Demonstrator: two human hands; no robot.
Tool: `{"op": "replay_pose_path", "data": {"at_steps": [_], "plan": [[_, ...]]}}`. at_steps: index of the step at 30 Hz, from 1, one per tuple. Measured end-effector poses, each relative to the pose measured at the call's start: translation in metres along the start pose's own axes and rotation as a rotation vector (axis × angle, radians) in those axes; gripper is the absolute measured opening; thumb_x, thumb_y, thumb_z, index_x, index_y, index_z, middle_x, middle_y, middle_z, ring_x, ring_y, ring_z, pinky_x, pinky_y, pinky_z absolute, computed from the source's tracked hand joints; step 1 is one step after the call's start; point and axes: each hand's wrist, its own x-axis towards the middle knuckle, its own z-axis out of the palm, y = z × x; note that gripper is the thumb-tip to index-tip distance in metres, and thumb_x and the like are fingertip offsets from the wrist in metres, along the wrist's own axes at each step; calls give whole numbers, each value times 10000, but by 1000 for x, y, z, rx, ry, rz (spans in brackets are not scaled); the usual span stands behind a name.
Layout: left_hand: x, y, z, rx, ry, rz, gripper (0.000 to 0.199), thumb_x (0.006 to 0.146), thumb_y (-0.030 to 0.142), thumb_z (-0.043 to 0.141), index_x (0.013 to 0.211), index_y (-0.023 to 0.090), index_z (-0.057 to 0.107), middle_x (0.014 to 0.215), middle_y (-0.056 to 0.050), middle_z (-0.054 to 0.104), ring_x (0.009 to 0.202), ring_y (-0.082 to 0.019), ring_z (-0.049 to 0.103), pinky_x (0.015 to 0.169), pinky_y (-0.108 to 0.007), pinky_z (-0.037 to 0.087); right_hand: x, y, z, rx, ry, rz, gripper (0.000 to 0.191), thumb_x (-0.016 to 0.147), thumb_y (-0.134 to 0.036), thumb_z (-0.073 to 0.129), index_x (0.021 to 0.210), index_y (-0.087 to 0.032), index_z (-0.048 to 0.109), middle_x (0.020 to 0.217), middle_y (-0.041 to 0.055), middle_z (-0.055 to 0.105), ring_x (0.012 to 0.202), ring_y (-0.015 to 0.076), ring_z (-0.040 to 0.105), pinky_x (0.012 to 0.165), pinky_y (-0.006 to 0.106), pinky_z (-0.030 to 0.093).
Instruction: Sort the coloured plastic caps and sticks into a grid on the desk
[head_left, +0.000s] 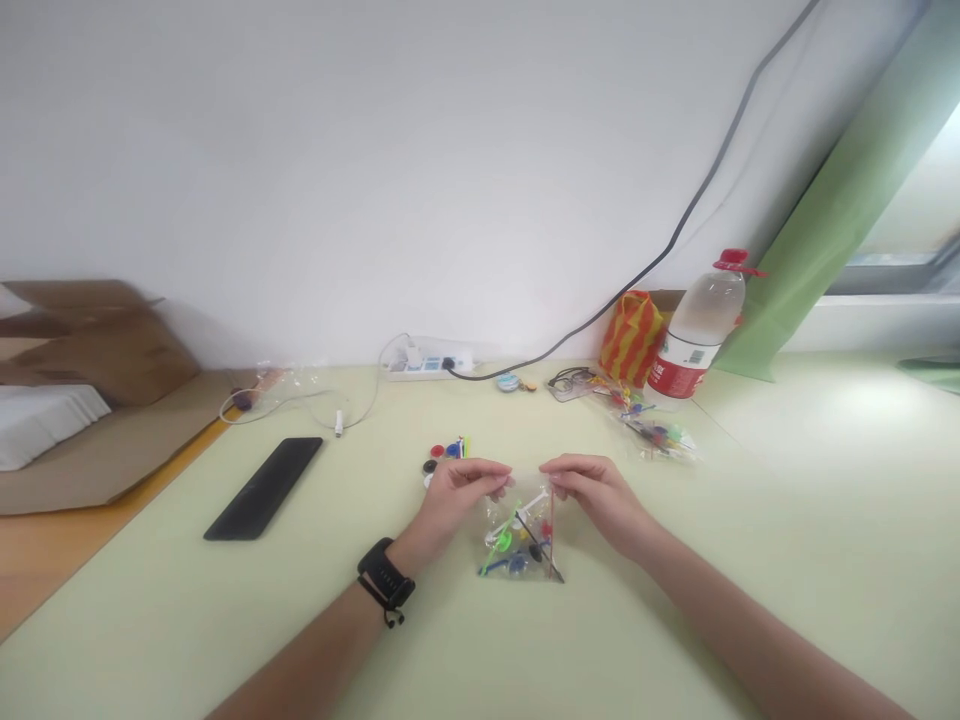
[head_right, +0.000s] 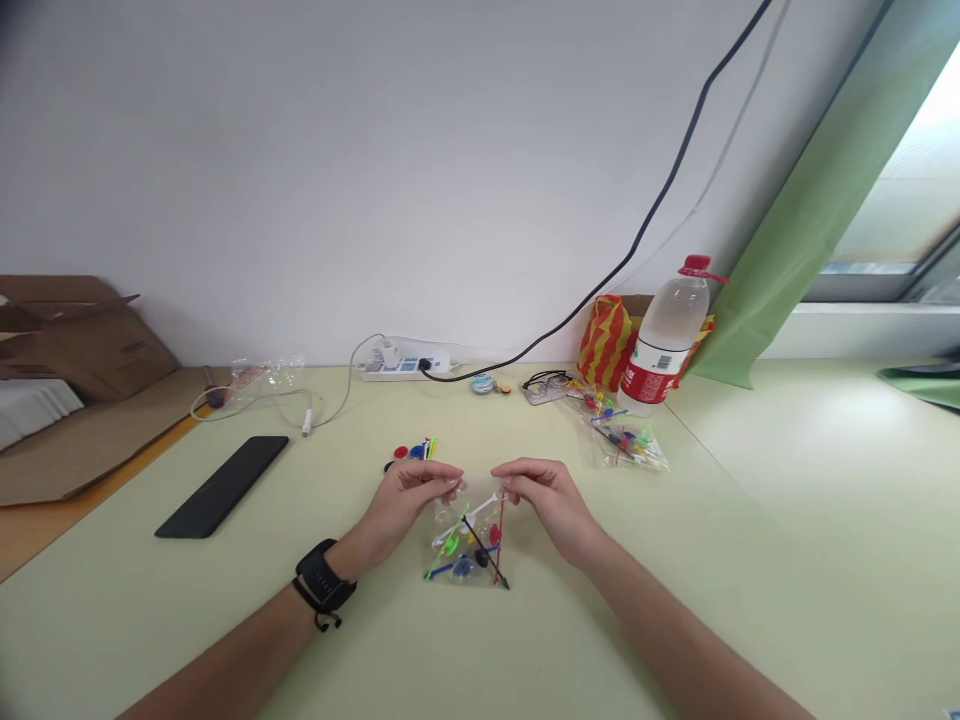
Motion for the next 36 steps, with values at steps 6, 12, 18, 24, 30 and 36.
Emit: {"op": "replay_pose_path", "data": {"at_steps": [6, 12, 18, 24, 30, 36], "plan": [[1, -1, 0, -23, 11, 1, 192, 784, 302, 821, 900, 149, 828, 808, -87, 774, 747, -179, 692, 744, -292, 563, -3, -5, 3, -73, -1, -39, 239, 812, -426, 756, 877, -207, 825, 736, 29, 657, 737, 176, 554, 739, 325, 461], [0, 3, 2, 60, 64, 23, 336, 739, 355, 879, 987, 144, 796, 837, -82, 794, 761, -194, 735, 764, -305, 598, -2, 0, 0, -169, 34, -134, 310, 827, -457, 775, 1039, -231, 784, 860, 45, 723, 822, 207, 637, 787, 352, 502], [-1, 1, 2, 63, 4, 16, 363, 762, 366, 868, 1026, 132, 783, 888, -105, 811, 813, -224, 772, 819, -333, 621, -2, -2, -3, -284, -6, -175, 292, 881, -469, 728, 1027, -219, 766, 886, 56, 727, 823, 211, 642, 783, 353, 506], [-3, -3, 4, 81, -88, 6, 301, 780, 365, 854, 968, 138, 795, 903, -106, 806, 810, -220, 770, 780, -309, 620, -4, -9, 4, -385, -160, -124, 328, 916, -519, 660, 899, -217, 787, 846, 54, 754, 776, 216, 636, 708, 329, 494], [-6, 2, 6, 164, -180, 60, 284, 841, 369, 801, 1042, 168, 788, 959, -100, 793, 884, -213, 741, 801, -301, 595, -5, -9, 6, -444, -147, -139, 297, 918, -482, 660, 850, -224, 790, 803, 43, 755, 744, 210, 621, 681, 320, 480], [-5, 0, 5, 162, -166, 52, 242, 825, 368, 815, 944, 157, 821, 870, -94, 793, 754, -188, 707, 714, -286, 571, -5, -8, 8, -406, -140, -124, 271, 887, -478, 699, 872, -231, 810, 844, 50, 775, 764, 215, 636, 699, 330, 485]]}}
